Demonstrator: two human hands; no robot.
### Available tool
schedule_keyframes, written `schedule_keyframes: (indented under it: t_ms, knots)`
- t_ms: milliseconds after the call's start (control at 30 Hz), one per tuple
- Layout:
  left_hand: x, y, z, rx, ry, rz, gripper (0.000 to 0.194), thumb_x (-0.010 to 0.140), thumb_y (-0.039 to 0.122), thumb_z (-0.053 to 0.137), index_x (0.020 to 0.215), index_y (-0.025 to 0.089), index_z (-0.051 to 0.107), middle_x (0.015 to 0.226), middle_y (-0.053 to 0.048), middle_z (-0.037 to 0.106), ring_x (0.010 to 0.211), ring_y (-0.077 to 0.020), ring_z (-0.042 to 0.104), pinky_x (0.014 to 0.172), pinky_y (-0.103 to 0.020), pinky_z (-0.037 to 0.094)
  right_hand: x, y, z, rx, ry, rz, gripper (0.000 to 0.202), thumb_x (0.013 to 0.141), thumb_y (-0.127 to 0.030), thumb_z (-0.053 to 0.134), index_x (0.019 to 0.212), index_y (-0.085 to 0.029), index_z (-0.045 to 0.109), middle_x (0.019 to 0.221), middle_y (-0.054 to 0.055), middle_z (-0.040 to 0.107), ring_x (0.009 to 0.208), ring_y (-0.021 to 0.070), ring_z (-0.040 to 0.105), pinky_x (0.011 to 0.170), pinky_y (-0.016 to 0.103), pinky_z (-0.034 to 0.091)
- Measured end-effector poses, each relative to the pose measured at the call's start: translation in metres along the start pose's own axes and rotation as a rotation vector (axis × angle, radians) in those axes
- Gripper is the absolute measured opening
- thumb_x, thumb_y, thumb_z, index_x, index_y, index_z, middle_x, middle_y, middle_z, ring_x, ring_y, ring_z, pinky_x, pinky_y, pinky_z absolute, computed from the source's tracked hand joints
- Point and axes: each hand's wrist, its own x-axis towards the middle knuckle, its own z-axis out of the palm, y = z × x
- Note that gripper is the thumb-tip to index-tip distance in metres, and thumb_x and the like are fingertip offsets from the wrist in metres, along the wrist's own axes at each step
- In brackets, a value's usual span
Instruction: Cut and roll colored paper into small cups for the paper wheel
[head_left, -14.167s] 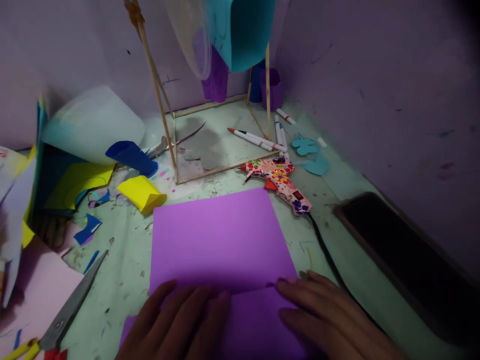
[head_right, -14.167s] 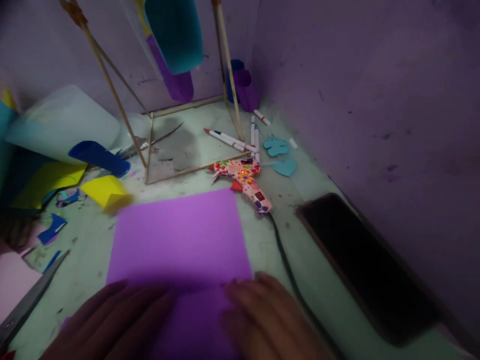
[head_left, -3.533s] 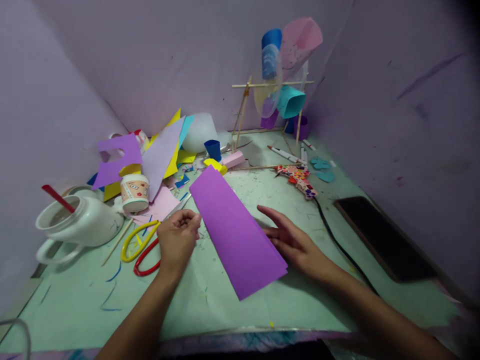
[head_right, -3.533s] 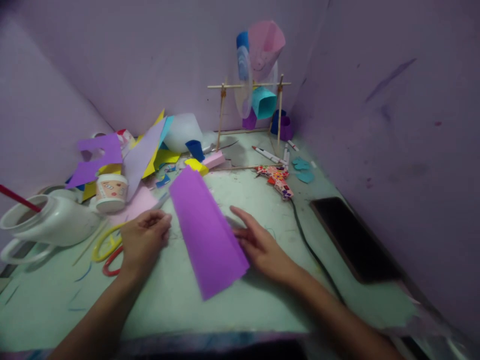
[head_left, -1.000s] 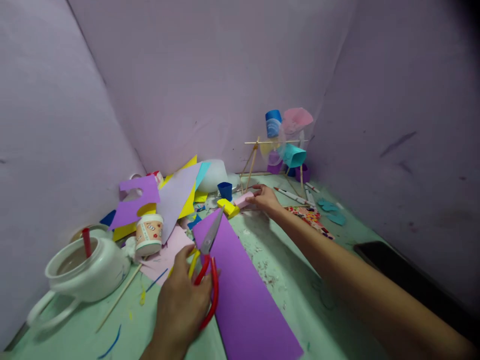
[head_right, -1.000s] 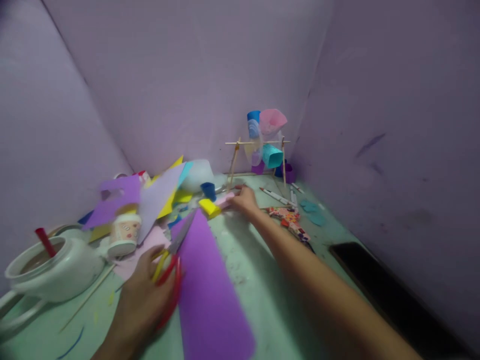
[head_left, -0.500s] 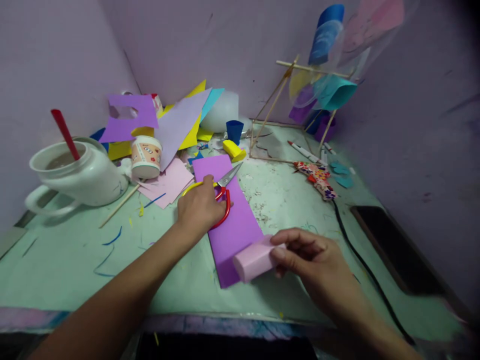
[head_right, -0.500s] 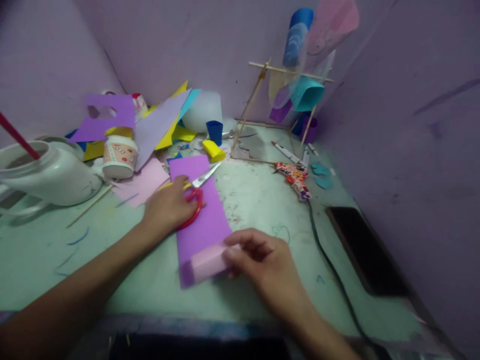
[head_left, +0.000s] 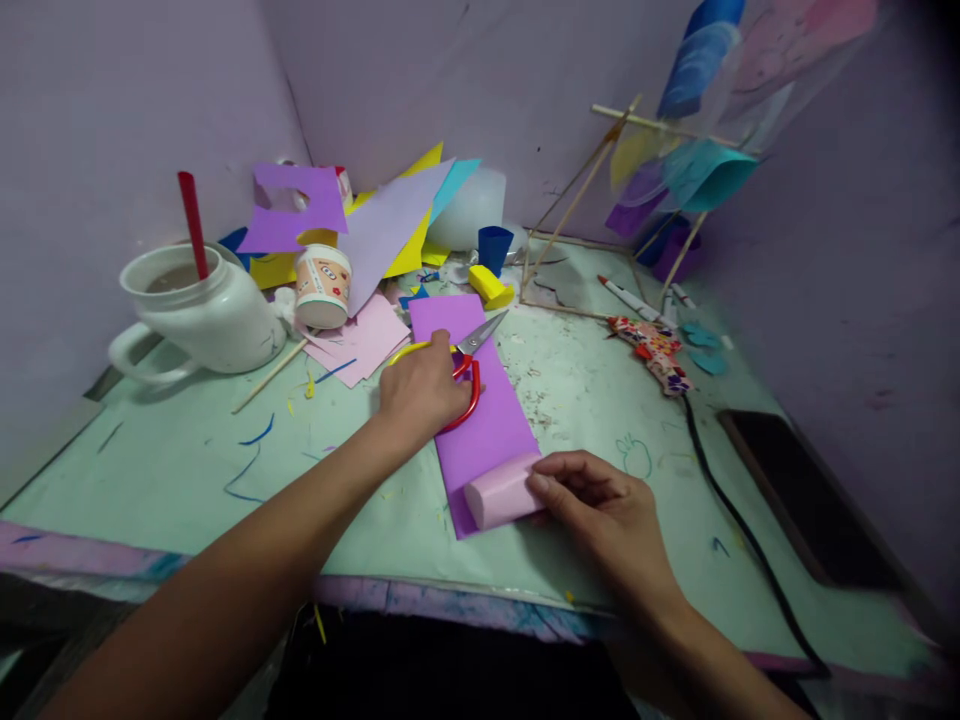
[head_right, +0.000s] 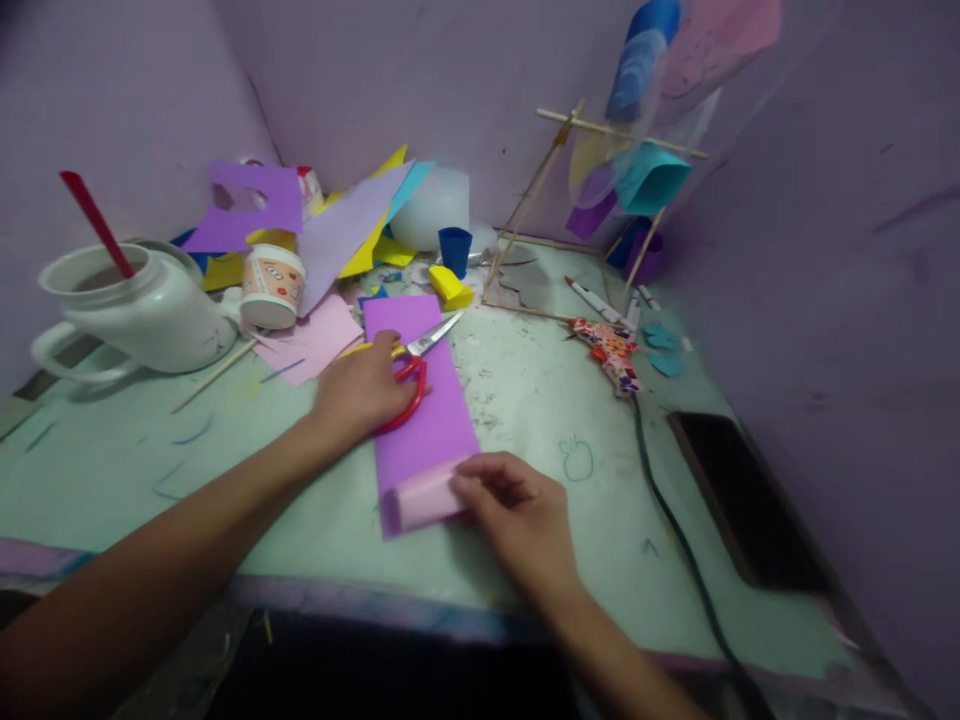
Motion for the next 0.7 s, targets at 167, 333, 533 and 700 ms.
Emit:
schedule_keyframes:
  t_ms: [167, 333, 533, 700]
  knots:
    - [0.002, 0.0, -0.001, 0.007, -0.01, 0.003, 0.059, 0.075, 0.055, 0.049, 0.123, 0.022, 0.042, 0.103, -0.012, 0.065, 0.093, -0.032, 0.061, 0.07, -0.038, 0.046, 0.002, 0.005, -0.001, -0.049, 0.003, -0.047, 0.013, 0.061, -0.025, 0.074, 0.07, -0.019, 0.068, 0.051, -0.002, 0.06, 0.045, 0.0096, 0.05, 0.043, 0.02, 0.041]
    - [0.003, 0.002, -0.004, 0.042, -0.006, 0.004, 0.061, 0.073, 0.059, 0.046, 0.122, 0.021, 0.043, 0.107, -0.014, 0.064, 0.095, -0.036, 0.06, 0.07, -0.043, 0.047, -0.001, 0.006, 0.0, 0.004, -0.006, -0.085, 0.014, 0.063, -0.023, 0.072, 0.074, -0.019, 0.066, 0.055, -0.002, 0.061, 0.05, 0.0102, 0.052, 0.048, 0.022, 0.04]
    - [0.004, 0.003, -0.006, 0.061, -0.005, 0.008, 0.06, 0.074, 0.062, 0.041, 0.12, 0.022, 0.045, 0.102, -0.014, 0.066, 0.092, -0.0367, 0.061, 0.067, -0.043, 0.047, 0.016, -0.012, -0.02, 0.162, 0.02, -0.109, 0.013, 0.062, -0.024, 0.073, 0.068, -0.017, 0.064, 0.052, -0.004, 0.059, 0.042, 0.0069, 0.047, 0.04, 0.019, 0.037]
    - [0.003, 0.004, -0.007, 0.05, -0.009, 0.014, 0.06, 0.076, 0.059, 0.04, 0.122, 0.021, 0.043, 0.103, -0.016, 0.066, 0.096, -0.0376, 0.061, 0.071, -0.044, 0.047, 0.089, -0.039, -0.042, 0.152, 0.261, -0.293, 0.01, 0.066, -0.021, 0.068, 0.073, -0.015, 0.062, 0.059, -0.004, 0.058, 0.047, 0.0071, 0.05, 0.043, 0.019, 0.042]
